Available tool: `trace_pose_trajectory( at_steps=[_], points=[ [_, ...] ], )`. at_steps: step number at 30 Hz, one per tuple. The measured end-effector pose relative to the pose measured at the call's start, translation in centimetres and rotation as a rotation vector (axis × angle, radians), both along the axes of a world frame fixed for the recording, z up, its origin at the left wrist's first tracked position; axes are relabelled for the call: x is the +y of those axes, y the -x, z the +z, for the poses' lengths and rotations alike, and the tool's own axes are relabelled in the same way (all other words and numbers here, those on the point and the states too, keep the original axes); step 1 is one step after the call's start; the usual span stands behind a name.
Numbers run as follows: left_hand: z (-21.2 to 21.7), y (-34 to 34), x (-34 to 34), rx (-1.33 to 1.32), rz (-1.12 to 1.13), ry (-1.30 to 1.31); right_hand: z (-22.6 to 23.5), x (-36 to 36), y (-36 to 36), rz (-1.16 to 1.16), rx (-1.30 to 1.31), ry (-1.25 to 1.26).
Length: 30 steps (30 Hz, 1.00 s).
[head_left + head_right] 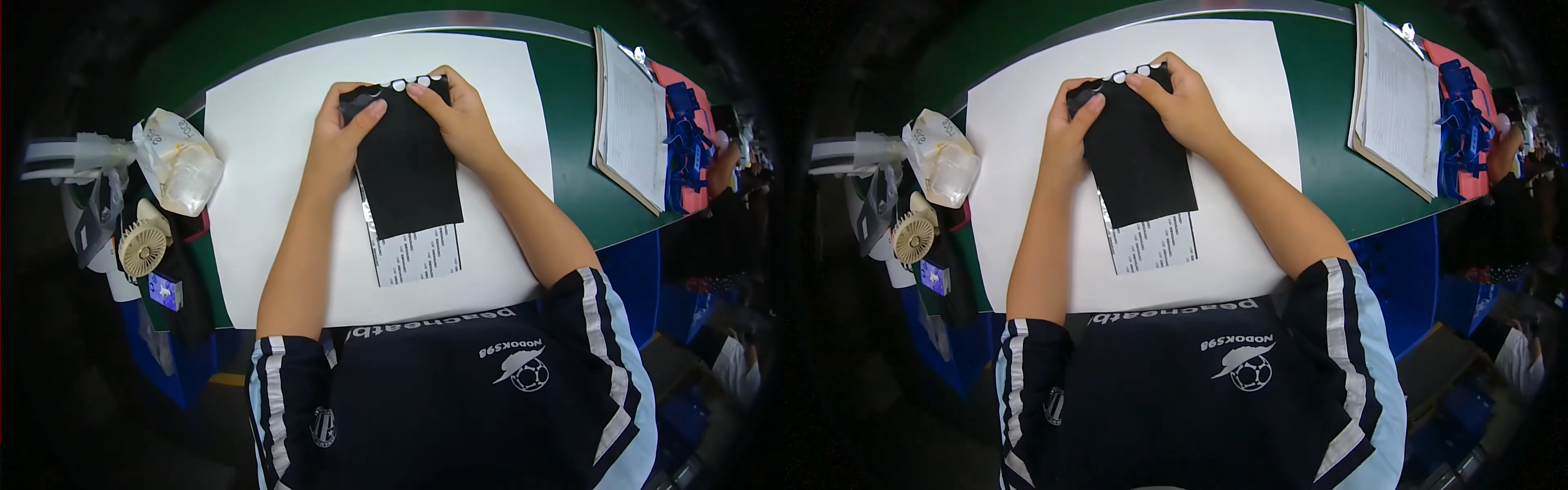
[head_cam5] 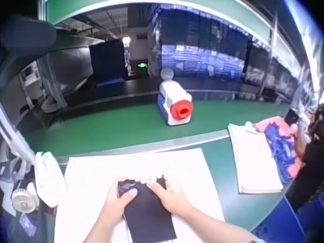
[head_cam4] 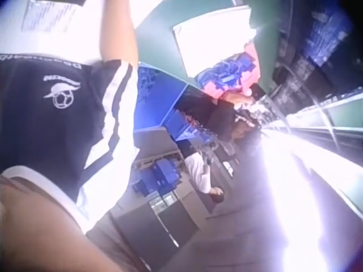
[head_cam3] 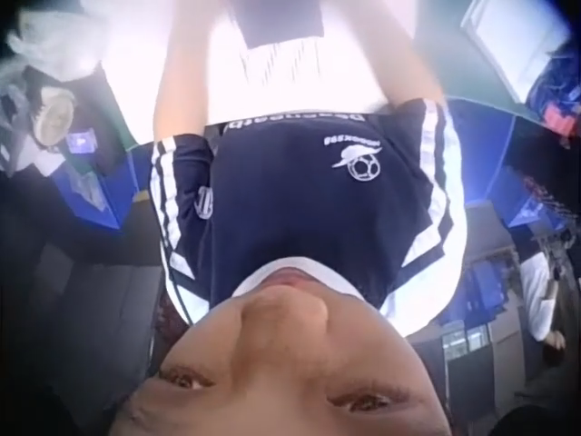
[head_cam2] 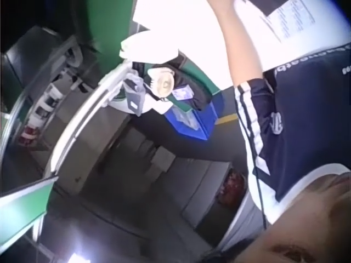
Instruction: Assembling components of a plastic toy device, including attaching insulation foam strips and fitting plastic covers.
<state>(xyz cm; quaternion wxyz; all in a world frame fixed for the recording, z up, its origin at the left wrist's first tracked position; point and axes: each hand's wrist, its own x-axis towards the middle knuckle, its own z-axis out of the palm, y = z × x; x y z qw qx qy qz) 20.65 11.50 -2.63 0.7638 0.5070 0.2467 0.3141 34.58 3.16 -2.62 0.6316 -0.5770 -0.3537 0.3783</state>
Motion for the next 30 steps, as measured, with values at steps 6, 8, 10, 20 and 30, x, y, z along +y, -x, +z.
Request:
trace_pose_trajectory(
  at_steps=[6, 8, 10, 20, 30],
  points=[
    [-0.5, 0.6, 0.2, 0.001, -0.003, 0.006, -0.1, -0.4, 0.2, 0.072, -0.037, -0.055],
    [-0.6, 0.5, 0.3, 0.032, -0.001, -0.024, 0.1, -0.5, 0.1, 0.090, -0.043, -0.046],
    [-0.8, 0.4, 0.5, 0.092, 0.018, -0.133, 0.3, -0.3, -0.1, 0.096, -0.040, 0.042],
    [-0.4, 0.3, 0.6, 0.076, 0.053, -0.030, -0.4, 0.3, -0.1, 0.066, -0.039, -0.017],
    [-0.8, 0.0, 0.3, 0.130, 0.046, -0.115, -0.6, 0.8, -0.8, 0.059, -0.070, 0.031]
  ],
)
